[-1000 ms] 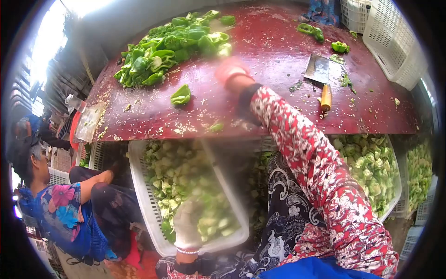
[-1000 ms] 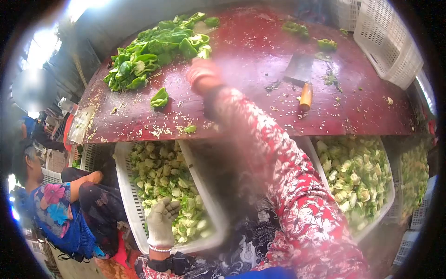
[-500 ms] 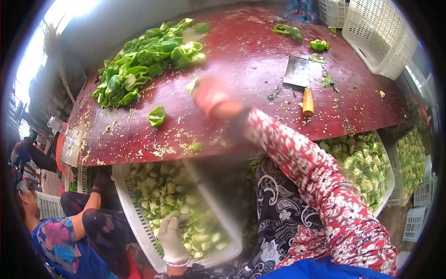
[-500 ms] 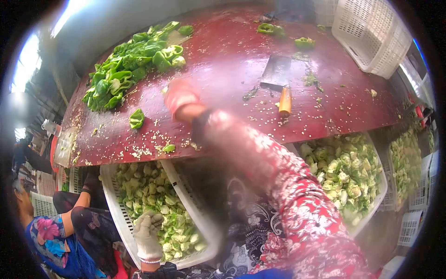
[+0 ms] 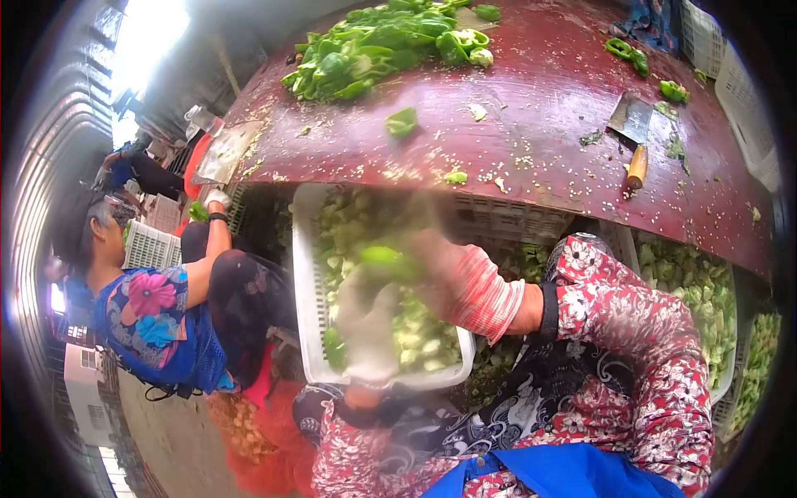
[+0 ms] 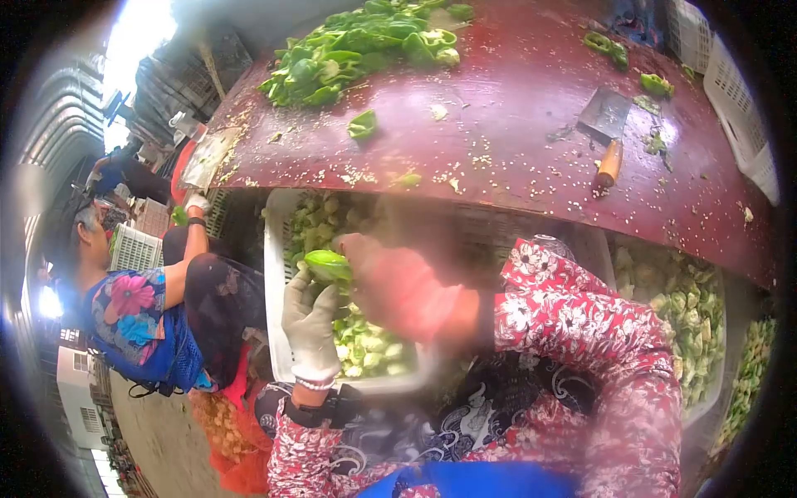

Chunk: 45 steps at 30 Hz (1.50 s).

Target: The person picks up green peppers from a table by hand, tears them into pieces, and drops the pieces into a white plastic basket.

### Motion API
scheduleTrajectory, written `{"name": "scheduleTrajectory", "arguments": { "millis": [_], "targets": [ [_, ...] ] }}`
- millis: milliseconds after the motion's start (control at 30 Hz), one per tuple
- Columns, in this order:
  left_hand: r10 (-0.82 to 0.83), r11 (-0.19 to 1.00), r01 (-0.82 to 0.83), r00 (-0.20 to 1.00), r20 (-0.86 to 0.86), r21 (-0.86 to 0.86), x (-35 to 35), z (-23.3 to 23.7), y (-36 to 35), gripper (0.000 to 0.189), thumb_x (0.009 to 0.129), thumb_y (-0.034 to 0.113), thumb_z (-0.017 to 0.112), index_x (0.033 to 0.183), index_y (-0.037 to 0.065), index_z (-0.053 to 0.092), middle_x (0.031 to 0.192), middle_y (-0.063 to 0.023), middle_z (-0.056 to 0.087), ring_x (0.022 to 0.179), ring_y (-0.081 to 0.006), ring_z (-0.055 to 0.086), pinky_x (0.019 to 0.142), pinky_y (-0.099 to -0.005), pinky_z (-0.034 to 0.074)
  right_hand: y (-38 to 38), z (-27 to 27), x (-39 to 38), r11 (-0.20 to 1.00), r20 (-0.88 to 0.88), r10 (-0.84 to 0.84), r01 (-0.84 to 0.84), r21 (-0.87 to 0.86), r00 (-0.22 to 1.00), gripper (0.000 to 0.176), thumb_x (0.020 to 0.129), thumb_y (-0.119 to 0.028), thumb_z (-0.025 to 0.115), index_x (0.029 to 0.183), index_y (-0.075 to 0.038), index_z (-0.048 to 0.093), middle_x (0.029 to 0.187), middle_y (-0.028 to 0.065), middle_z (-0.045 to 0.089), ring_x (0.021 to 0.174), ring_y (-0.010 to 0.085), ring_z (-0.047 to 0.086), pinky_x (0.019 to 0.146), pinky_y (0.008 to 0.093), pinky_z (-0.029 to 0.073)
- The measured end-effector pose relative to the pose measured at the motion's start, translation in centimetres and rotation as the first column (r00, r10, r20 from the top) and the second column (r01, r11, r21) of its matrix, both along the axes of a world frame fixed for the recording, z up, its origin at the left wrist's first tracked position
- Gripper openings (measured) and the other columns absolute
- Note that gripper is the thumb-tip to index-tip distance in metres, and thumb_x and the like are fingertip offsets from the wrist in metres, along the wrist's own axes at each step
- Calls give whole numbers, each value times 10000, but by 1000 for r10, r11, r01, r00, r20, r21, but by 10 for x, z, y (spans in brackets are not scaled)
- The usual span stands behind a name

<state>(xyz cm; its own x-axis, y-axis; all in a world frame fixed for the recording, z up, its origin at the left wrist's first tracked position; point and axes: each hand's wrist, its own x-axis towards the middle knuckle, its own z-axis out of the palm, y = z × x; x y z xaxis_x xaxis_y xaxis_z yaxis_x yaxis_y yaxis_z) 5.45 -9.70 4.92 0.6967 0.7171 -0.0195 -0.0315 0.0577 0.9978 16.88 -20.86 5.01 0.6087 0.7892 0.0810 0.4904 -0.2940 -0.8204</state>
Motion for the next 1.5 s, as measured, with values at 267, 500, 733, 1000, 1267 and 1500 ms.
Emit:
{"name": "scheduleTrajectory", "arguments": {
  "millis": [267, 500, 733, 1000, 1267, 1500],
  "targets": [
    [245, 720, 46, 917, -316, 693, 2, -26, 19, 430, 801, 388, 790, 924, 21, 602, 715, -82, 610, 676, -170, 561, 642, -340, 482, -2, 0, -6, 969, 316, 241, -212, -125, 918, 288, 846, -49, 531, 1134, -41, 533, 1064, 182, 582, 932, 370, 638, 758, 462, 519],
    [328, 477, 41, 919, -221, 878, 20, -45, 17, 276, 822, 247, 737, 841, 28, 570, 734, -141, 622, 639, -266, 606, 597, -371, 476, -10, -13, -6, 978, 331, 191, -210, 20, 924, 288, 793, -26, 562, 1080, -26, 537, 977, 193, 561, 895, 362, 623, 730, 467, 505],
    [337, 576, -131, 938, -88, 807, 30, -50, 7, 201, 808, 188, 703, 841, 12, 610, 750, -154, 586, 696, -333, 585, 671, -409, 472, -1, -25, -8, 999, 111, 38, -34, -33, 993, 339, 845, -151, 574, 1149, -9, 532, 1027, 231, 598, 954, 391, 621, 782, 454, 513],
    [270, 765, -7, 911, -312, 644, 34, -64, 14, 190, 855, 163, 694, 820, 14, 581, 811, -110, 638, 739, -229, 606, 665, -357, 492, -5, -32, 0, 989, 84, 120, -127, 78, 989, 279, 834, -100, 563, 1087, 17, 583, 1035, 237, 622, 944, 378, 624, 791, 453, 502],
    [319, 513, -22, 933, -167, 858, 5, -81, 40, 172, 818, 204, 662, 896, 62, 605, 752, -186, 617, 697, -368, 619, 617, -438, 485, 24, -50, -17, 974, 218, 30, -77, 211, 976, 296, 776, -45, 629, 1068, 5, 632, 939, 212, 641, 892, 394, 625, 770, 443, 510],
    [228, 905, -72, 914, -335, 420, -13, -54, 33, 198, 813, 192, 668, 927, 38, 619, 786, -189, 666, 716, -325, 669, 661, -400, 526, 28, -45, -28, 955, 135, 94, -128, 268, 986, 337, 749, -15, 640, 1081, 44, 624, 930, 215, 640, 844, 369, 645, 733, 386, 517]
  ]
}}
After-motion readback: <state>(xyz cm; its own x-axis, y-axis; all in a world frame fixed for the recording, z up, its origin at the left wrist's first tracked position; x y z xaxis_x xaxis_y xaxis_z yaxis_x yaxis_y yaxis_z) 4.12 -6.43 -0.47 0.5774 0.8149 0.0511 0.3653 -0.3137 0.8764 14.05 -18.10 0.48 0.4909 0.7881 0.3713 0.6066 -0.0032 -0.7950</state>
